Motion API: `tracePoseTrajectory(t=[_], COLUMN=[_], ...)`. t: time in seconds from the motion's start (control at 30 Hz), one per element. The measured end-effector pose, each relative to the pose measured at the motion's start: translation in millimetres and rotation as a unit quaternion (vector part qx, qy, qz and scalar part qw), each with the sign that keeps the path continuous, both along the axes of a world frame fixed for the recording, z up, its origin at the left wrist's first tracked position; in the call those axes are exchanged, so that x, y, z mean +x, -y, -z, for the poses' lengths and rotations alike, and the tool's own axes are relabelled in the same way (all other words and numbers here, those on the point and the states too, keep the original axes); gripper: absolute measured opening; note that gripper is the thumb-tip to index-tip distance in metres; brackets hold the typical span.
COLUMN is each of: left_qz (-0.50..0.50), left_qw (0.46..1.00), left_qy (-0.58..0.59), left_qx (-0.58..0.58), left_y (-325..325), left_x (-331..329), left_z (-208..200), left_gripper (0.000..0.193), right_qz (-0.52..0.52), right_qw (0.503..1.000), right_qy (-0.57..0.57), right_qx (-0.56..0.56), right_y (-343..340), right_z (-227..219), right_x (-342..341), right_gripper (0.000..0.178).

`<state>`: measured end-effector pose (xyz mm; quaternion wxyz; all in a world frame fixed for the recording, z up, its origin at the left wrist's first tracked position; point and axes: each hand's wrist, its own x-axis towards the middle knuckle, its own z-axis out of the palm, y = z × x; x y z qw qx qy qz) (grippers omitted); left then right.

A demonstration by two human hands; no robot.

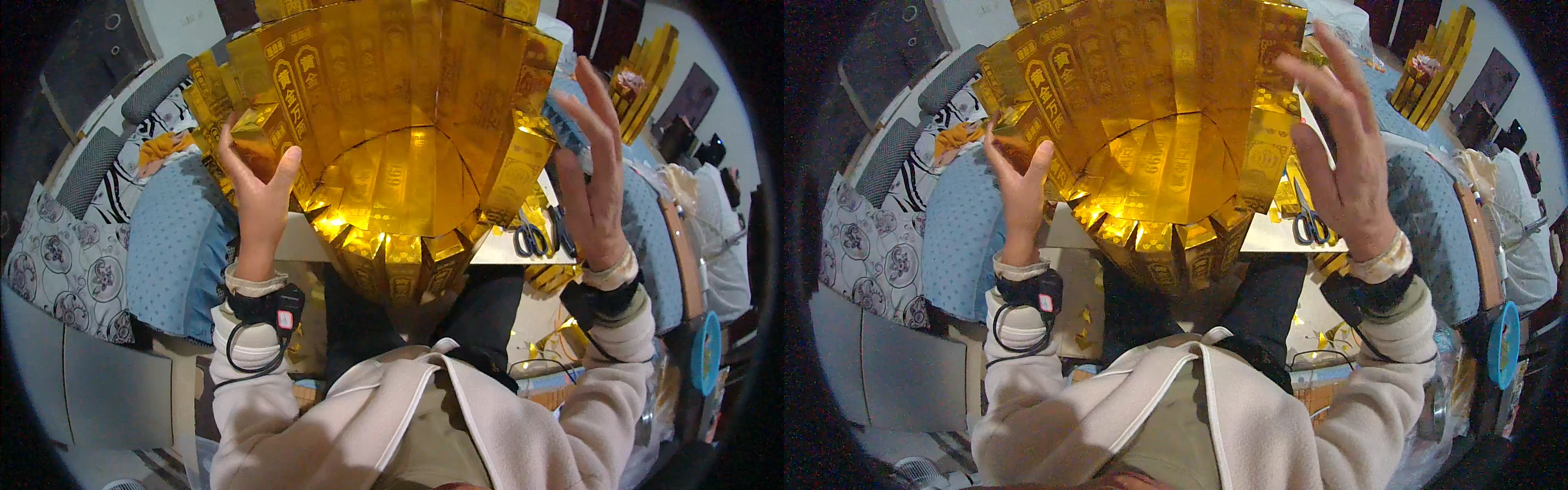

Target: The person folds and assembles gold-colored paper sheets into a cylindrical structure. They use a tape dispenser to secure the edges and then place a circular gold base onto the bottom of the cylinder.

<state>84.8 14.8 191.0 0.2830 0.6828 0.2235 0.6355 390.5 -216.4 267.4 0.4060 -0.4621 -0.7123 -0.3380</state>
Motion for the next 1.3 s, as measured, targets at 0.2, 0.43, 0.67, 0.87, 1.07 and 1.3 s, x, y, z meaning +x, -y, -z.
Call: tracePoseTrajectory(t=[0.2,0.43,0.67,0.87,1.07,1.3], left_qz=[-0.023,0.025,0.046,0.043,0.028,0.032], left_qw=[1.000,0.997,0.991,0.985,0.986,0.990], left_qy=[-0.021,-0.015,-0.010,0.001,0.010,0.035], left_qx=[-0.004,-0.069,-0.126,-0.168,-0.162,-0.135], left_y=[-2,-8,-11,-12,-13,-6], left_x=[1,-3,-9,-8,-4,6], left_z=[12,31,48,62,67,64], left_gripper=[0.084,0.075,0.068,0.054,0.046,0.051], right_qz=[0.114,0.092,0.134,0.103,0.101,0.097], right_qw=[0.954,0.920,0.886,0.886,0.888,0.891], right_qy=[0.240,0.309,0.387,0.371,0.376,0.356], right_qx=[-0.138,-0.222,-0.217,-0.259,-0.243,-0.265], right_y=[8,0,-9,-12,-16,-14], right_z=[-15,-24,-24,-29,-27,-31], right_x=[-12,-22,-32,-37,-46,-55], right_gripper=[0.036,0.038,0.043,0.036,0.034,0.032])
